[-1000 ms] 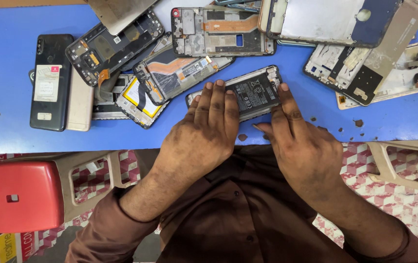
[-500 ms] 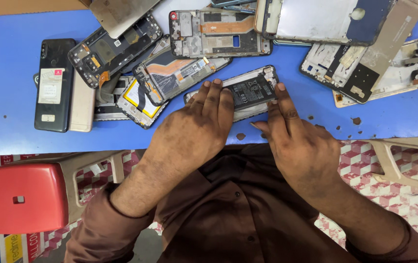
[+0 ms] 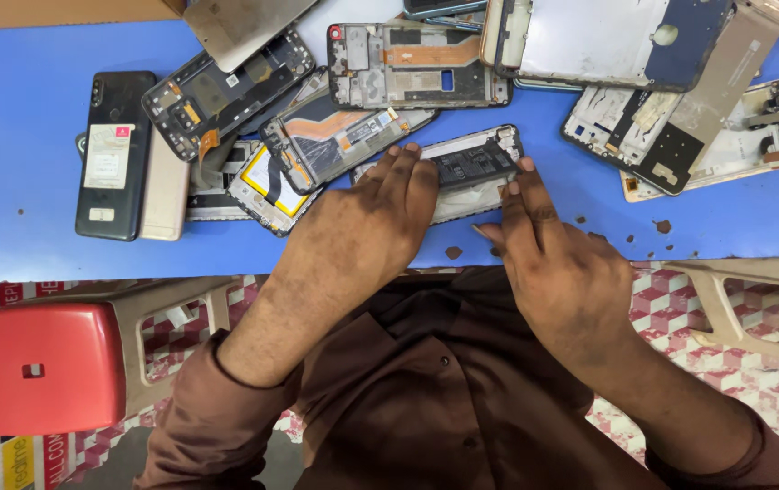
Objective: The person uses a small screwdriver to pry open a smartphone and remove its battery. The person then sets the battery aside and continues to pry at the phone's internal components.
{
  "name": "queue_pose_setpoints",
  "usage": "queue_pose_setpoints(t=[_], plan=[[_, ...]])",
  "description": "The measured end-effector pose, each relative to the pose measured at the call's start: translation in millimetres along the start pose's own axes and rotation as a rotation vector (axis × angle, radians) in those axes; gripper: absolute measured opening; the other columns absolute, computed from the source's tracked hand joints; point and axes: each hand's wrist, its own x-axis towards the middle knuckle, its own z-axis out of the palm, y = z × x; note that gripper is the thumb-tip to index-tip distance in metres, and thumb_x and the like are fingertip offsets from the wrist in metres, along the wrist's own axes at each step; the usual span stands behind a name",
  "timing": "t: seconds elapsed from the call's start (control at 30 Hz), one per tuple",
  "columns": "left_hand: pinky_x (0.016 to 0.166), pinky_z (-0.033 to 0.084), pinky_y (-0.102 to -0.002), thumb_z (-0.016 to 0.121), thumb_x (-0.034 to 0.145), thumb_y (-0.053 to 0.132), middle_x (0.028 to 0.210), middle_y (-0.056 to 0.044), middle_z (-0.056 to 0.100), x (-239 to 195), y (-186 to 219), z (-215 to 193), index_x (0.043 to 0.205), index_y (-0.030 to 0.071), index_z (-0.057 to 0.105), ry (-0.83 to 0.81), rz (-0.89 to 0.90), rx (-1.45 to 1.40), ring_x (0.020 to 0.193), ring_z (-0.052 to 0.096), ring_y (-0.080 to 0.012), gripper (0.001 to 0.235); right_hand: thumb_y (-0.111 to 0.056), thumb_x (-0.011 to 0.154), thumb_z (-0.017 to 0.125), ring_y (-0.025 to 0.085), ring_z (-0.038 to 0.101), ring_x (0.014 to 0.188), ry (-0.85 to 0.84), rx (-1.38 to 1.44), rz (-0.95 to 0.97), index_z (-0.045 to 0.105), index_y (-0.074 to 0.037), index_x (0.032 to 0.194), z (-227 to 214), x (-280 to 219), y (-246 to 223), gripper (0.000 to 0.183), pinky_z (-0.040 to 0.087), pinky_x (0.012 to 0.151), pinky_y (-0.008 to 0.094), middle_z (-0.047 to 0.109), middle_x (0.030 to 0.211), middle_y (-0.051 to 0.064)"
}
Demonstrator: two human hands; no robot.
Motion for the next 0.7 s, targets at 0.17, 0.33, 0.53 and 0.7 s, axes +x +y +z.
queue_pose_setpoints(t=[0.17,0.33,0.53,0.7], plan=[[0.058,0.061,-0.035,0.059,0.094,0.004,0.101,-0.022,0.073,3.2,-5.1,-1.3,0.105,-0.005,0.06,-0.013,0.008,-0.025,0.081,0.076,-0.0282,0.015,-0.031,0.099,0.076,0.017,0.065,0.06,0.019,0.017,-0.018,0.072,0.002,0.119,-0.8,-2.2,0.3,0.039,0.053,0.056,0.029,0.068,0.136,0.015],[0.052,0.056,-0.04,0.062,0.092,0.007,0.075,-0.014,0.071,9.3,-19.4,-6.9,0.101,-0.002,0.062,-0.038,0.056,-0.102,0.063,0.072,-0.0313,0.013,-0.035,0.098,0.075,0.018,0.065,0.054,0.023,-0.025,0.016,0.072,0.0,0.116,0.4,-0.8,-2.7,0.039,0.053,0.051,0.029,0.071,0.134,0.012],[0.06,0.056,-0.046,0.064,0.088,0.006,0.066,-0.016,0.066,11.4,-33.1,-4.3,0.095,0.001,0.065,0.075,0.131,-0.158,0.067,0.071,-0.0357,0.008,-0.035,0.101,0.072,0.021,0.067,0.056,0.004,-0.025,0.029,0.072,-0.002,0.12,3.0,-5.9,-4.4,0.038,0.054,0.051,0.031,0.071,0.135,0.012],[0.059,0.056,-0.049,0.066,0.086,0.007,0.068,-0.02,0.067,19.7,-43.6,4.5,0.088,0.001,0.068,0.028,0.156,-0.153,0.068,0.07,-0.0397,0.007,-0.036,0.1,0.073,0.025,0.069,0.058,-0.021,-0.006,0.055,0.072,-0.004,0.121,4.9,-6.9,-5.2,0.039,0.055,0.052,0.034,0.071,0.135,0.011]])
